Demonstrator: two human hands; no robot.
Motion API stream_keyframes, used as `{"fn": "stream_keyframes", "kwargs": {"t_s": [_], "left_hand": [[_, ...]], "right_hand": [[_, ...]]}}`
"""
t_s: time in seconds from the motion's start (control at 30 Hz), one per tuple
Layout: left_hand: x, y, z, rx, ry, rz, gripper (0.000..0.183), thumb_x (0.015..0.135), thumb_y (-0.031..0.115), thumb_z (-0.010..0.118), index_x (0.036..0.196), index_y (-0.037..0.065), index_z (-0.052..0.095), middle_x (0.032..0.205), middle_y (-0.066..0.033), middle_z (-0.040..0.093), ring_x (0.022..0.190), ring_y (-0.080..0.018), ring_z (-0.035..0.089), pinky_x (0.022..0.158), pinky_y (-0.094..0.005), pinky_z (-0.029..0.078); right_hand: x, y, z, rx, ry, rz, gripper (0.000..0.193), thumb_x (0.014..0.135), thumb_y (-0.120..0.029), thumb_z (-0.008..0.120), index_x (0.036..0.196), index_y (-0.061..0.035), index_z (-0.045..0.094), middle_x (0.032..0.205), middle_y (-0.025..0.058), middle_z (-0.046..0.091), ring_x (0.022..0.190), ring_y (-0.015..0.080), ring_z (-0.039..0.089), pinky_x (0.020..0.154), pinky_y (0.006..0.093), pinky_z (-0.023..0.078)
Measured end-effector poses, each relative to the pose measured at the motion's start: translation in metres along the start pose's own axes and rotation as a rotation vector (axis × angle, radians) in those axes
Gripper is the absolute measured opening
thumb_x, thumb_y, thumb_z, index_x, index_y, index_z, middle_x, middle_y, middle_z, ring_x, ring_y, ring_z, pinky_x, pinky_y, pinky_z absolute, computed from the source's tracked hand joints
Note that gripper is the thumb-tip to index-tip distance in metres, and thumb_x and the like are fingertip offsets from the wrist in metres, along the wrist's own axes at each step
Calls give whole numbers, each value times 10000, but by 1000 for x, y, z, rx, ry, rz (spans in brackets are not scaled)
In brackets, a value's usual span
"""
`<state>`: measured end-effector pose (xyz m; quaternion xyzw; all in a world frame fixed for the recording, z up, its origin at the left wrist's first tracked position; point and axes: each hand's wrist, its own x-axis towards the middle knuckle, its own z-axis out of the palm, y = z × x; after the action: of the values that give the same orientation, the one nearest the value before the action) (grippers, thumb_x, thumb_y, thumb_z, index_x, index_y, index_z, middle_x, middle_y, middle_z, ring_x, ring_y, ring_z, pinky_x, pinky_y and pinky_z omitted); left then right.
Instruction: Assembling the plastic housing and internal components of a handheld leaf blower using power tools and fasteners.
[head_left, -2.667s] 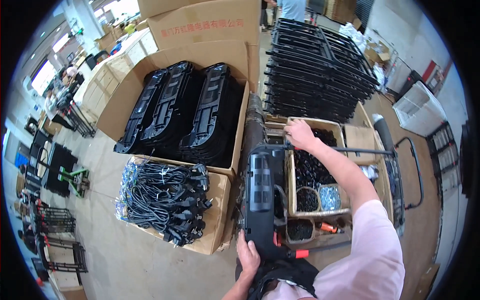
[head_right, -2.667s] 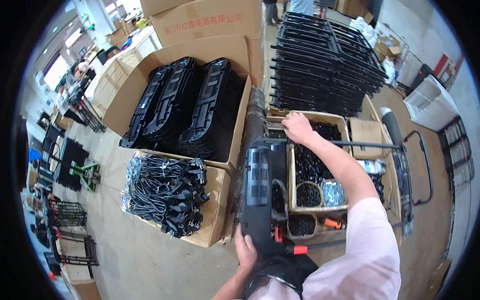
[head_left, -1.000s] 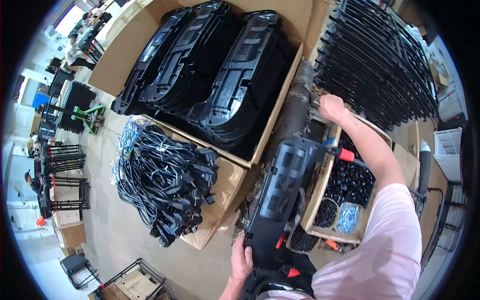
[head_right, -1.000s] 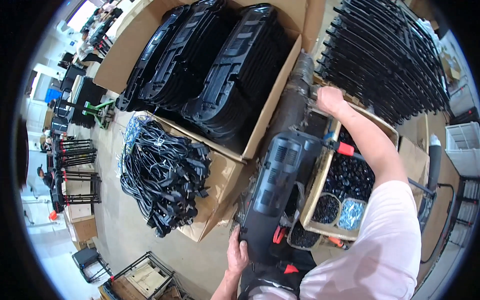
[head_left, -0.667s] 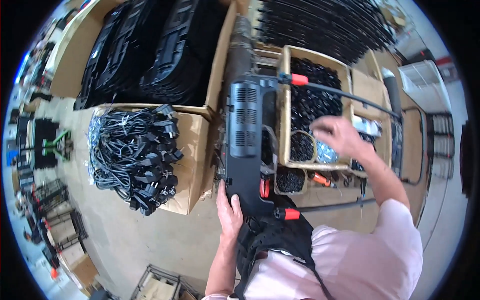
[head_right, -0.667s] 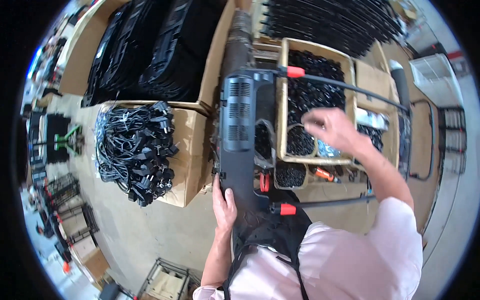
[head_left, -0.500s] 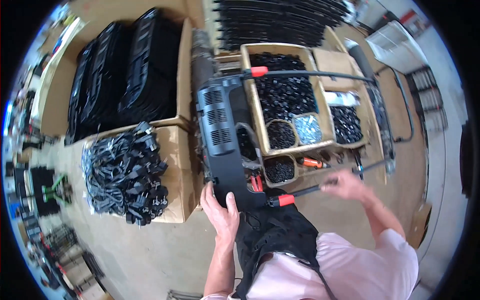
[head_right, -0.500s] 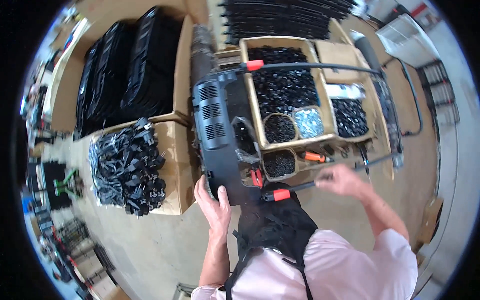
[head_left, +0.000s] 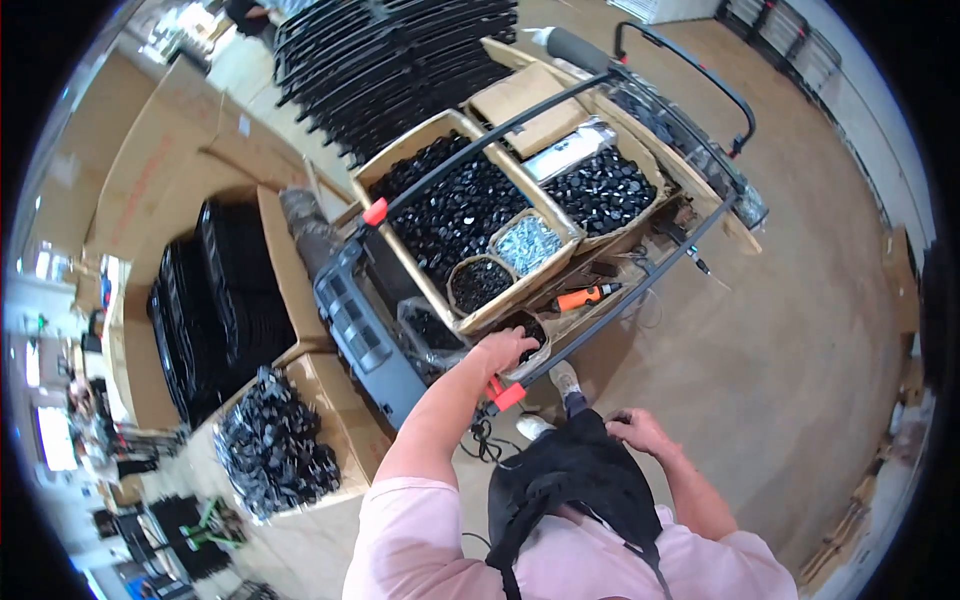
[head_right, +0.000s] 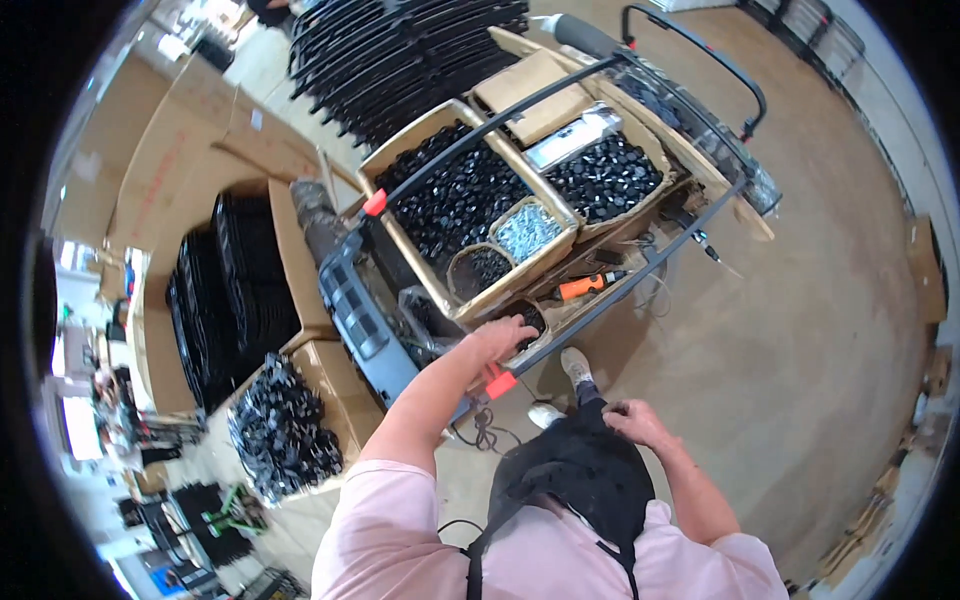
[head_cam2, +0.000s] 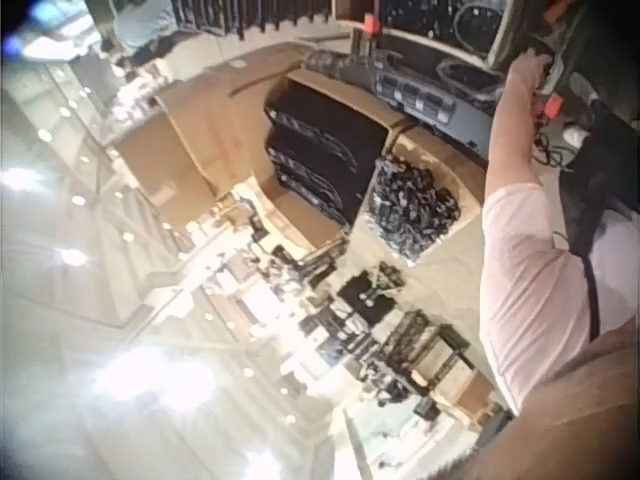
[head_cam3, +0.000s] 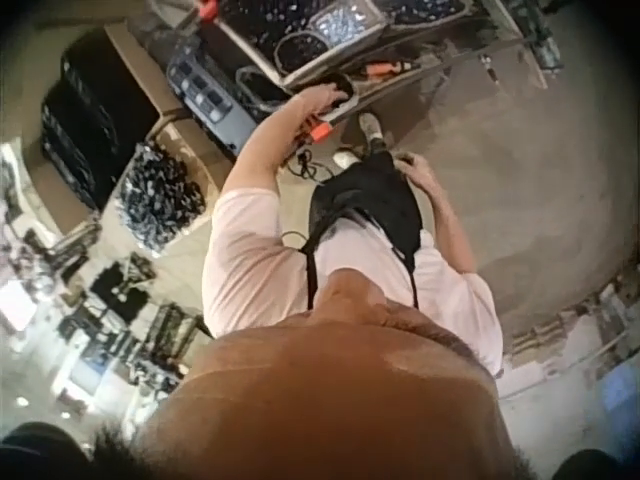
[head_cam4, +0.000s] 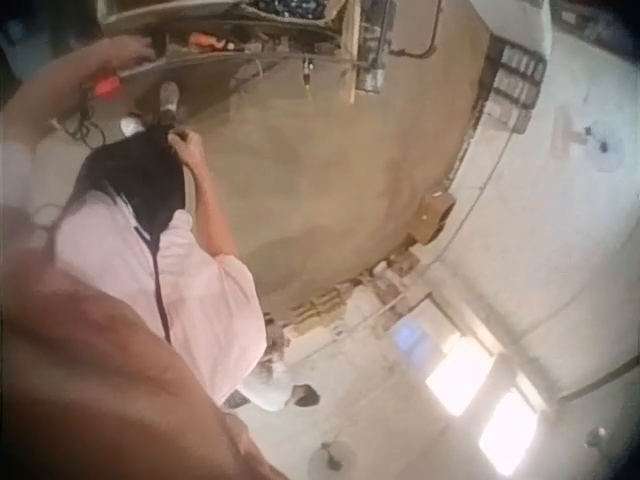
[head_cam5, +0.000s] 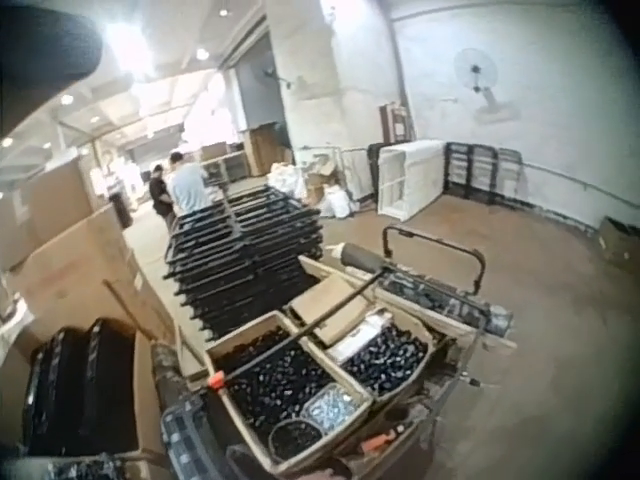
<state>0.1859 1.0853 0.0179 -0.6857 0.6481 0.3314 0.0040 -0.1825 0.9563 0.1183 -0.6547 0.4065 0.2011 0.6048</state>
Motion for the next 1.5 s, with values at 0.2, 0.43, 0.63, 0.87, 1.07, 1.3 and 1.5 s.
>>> {"fn": "stream_keyframes", "kwargs": {"t_s": [0.2, 0.43, 0.63, 0.87, 1.07, 1.3, 1.5], "left_hand": [[10, -12, -11, -110, -58, 90, 597, 855, 131, 772, 1398, 187, 530, 1265, -188, 548, 1210, -416, 626, 971, -520, 554], [14, -3, -3, -179, -44, -42, 475, 849, 92, 738, 1297, 130, 587, 1213, -195, 557, 1132, -430, 654, 940, -526, 563], [15, -21, 9, -432, 83, -193, 312, 858, 72, 653, 1170, 75, 659, 1148, -197, 638, 1123, -428, 650, 957, -504, 549], [21, -33, 18, -1403, -62, -680, 154, 975, 127, 573, 1074, 90, 685, 952, -20, 654, 818, -139, 625, 746, -292, 517], [14, -41, -5, -2048, -217, -728, 196, 1055, 294, 544, 993, 121, 613, 848, 19, 557, 625, -96, 465, 524, -230, 362], [9, -26, -20, -2026, -295, -581, 217, 1088, 314, 536, 1069, 108, 602, 874, 11, 580, 675, -109, 510, 532, -241, 362], [-16, -4, -42, -1988, -95, -346, 288, 1125, 379, 537, 1136, 111, 643, 967, -3, 668, 830, -149, 641, 679, -285, 486]], "right_hand": [[36, 28, -13, 249, 70, 141, 322, 957, -264, 699, 1132, -1, 765, 897, 44, 750, 736, 119, 674, 678, 301, 547], [192, -24, -15, 602, 117, -15, 226, 931, -247, 695, 892, -25, 716, 754, 49, 702, 636, 132, 640, 557, 293, 492], [306, -70, 8, 971, 204, 151, 252, 967, -285, 741, 1021, -42, 702, 846, 48, 696, 655, 175, 692, 562, 327, 586], [347, -84, 15, 984, 519, 408, 307, 898, -313, 803, 945, -24, 710, 808, 71, 708, 567, 206, 682, 500, 338, 585], [316, -91, -1, 1125, 639, 0, 265, 834, -250, 792, 966, -98, 620, 741, 8, 641, 557, 134, 586, 426, 305, 437], [246, -45, -62, 1509, -74, -42, 581, 925, -205, 717, 1475, -182, 531, 1009, 69, 702, 854, 242, 750, 416, 265, 484], [148, -14, -25, 1202, 325, -72, 534, 895, -131, 736, 1394, -154, 548, 1174, 85, 717, 1024, 221, 699, 681, 341, 499]]}}
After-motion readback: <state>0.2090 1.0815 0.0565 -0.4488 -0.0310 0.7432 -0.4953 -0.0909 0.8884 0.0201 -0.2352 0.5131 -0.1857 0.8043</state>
